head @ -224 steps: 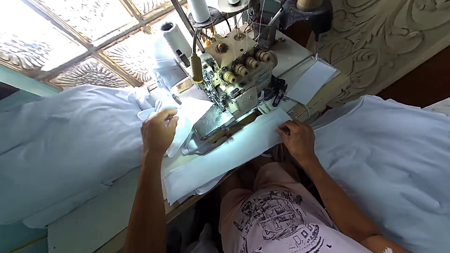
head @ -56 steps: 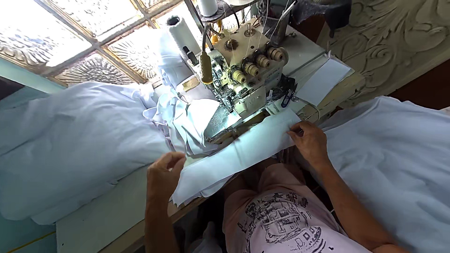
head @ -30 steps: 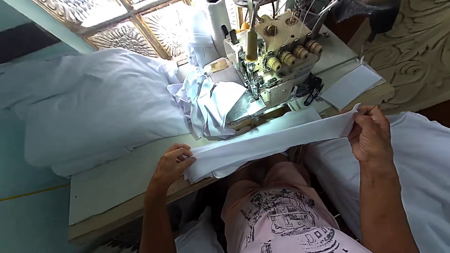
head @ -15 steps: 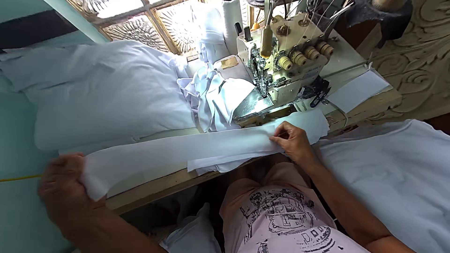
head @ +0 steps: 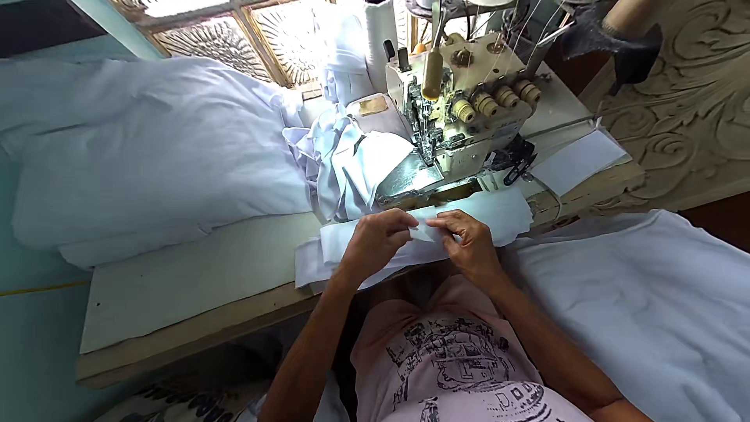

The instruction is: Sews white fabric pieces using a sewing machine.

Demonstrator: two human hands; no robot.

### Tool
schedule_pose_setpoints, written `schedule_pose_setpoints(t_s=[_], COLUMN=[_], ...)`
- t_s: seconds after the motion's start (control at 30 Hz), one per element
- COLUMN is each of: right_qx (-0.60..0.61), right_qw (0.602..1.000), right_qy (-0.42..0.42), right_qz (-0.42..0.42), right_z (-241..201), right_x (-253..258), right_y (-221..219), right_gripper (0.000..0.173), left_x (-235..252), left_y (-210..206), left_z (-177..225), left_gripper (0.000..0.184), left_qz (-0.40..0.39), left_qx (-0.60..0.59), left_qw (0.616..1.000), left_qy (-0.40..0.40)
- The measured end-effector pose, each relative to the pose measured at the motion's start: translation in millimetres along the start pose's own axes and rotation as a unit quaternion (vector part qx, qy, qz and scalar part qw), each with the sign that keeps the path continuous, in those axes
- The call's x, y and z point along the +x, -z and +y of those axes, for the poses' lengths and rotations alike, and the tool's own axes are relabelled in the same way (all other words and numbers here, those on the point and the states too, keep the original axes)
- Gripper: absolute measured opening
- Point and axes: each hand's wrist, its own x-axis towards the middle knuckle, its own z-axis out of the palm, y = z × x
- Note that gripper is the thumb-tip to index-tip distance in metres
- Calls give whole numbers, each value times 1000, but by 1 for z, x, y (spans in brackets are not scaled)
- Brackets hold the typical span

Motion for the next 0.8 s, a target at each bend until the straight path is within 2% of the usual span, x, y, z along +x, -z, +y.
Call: schedule_pose_setpoints(t_s=[0.07, 0.2, 0.33, 0.5, 0.63, 0.8], right_qx=[-10, 12, 41, 87, 108, 121], right_qw=[999, 997, 994, 990, 991, 990], right_qy=[33, 73, 90, 102, 72, 57], right_qz=[-5, -9, 39, 36, 25, 39], right_z=[-1, -7, -17, -25, -27, -27], right_x=[0, -2, -1, 3, 3, 1], right_y=[-1, -3, -13, -18, -20, -17], right_gripper=[30, 32, 17, 9, 11, 8], left_x=[1, 0, 0, 1, -2, 1], left_y=[0, 6, 17, 20, 22, 29], left_z=[1, 1, 4, 0, 2, -5], left_gripper=[6, 8, 4, 12, 16, 15], left_qz=[37, 87, 52, 23, 64, 133], left_qx=[-9, 14, -44, -184, -257, -331], left_qw=[999, 994, 993, 981, 964, 934], left_qy=[-16, -72, -98, -52, -20, -25])
